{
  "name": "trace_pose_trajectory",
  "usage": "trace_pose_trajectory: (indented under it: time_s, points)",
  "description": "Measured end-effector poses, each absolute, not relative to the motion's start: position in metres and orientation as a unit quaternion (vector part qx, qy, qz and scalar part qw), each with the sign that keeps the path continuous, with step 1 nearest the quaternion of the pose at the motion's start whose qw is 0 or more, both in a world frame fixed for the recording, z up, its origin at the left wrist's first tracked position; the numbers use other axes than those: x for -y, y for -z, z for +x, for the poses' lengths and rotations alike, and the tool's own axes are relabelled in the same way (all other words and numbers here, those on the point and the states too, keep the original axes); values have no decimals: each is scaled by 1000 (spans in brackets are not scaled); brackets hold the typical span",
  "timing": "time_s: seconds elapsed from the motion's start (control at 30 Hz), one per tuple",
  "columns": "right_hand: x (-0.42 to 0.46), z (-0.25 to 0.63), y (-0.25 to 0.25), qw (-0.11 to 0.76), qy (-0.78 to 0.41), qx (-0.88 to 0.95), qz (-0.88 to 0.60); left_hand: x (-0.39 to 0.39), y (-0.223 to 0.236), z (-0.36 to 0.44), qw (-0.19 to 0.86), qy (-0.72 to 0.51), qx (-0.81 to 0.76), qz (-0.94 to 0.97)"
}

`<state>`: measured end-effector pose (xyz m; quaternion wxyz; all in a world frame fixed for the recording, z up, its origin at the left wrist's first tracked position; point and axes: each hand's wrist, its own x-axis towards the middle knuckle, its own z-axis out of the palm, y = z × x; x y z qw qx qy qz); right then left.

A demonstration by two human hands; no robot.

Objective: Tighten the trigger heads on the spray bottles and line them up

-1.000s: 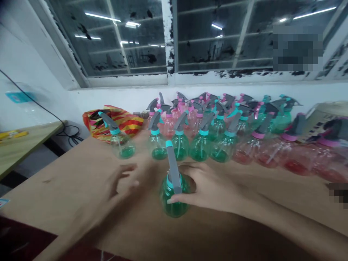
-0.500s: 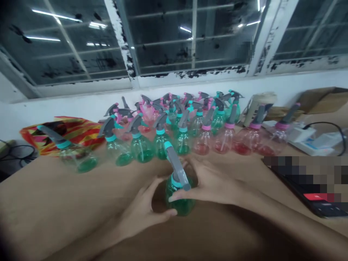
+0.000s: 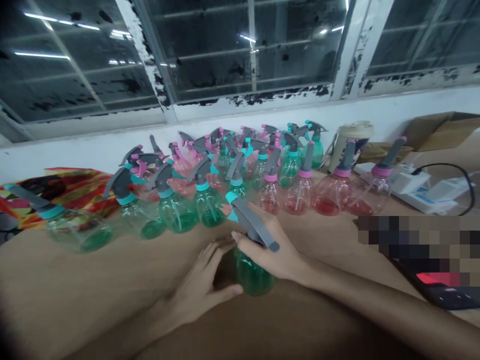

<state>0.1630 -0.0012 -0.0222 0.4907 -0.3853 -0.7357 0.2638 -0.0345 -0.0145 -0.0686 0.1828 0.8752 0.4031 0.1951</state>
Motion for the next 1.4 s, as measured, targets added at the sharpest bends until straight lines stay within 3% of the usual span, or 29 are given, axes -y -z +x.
trace_pose_trajectory:
  time_s: [0.37,1.13,1.4]
  points:
    - [-17,155,21,499,-283,746,-339,-6,80,-54,60,-76,-401,911]
    - [-13,157,16,478,-268,763,-342,-5,77,-52,46,-92,-406,908]
    - [-12,157,15,474,-313,749,-340,-5,77,-52,38,-86,-410,907]
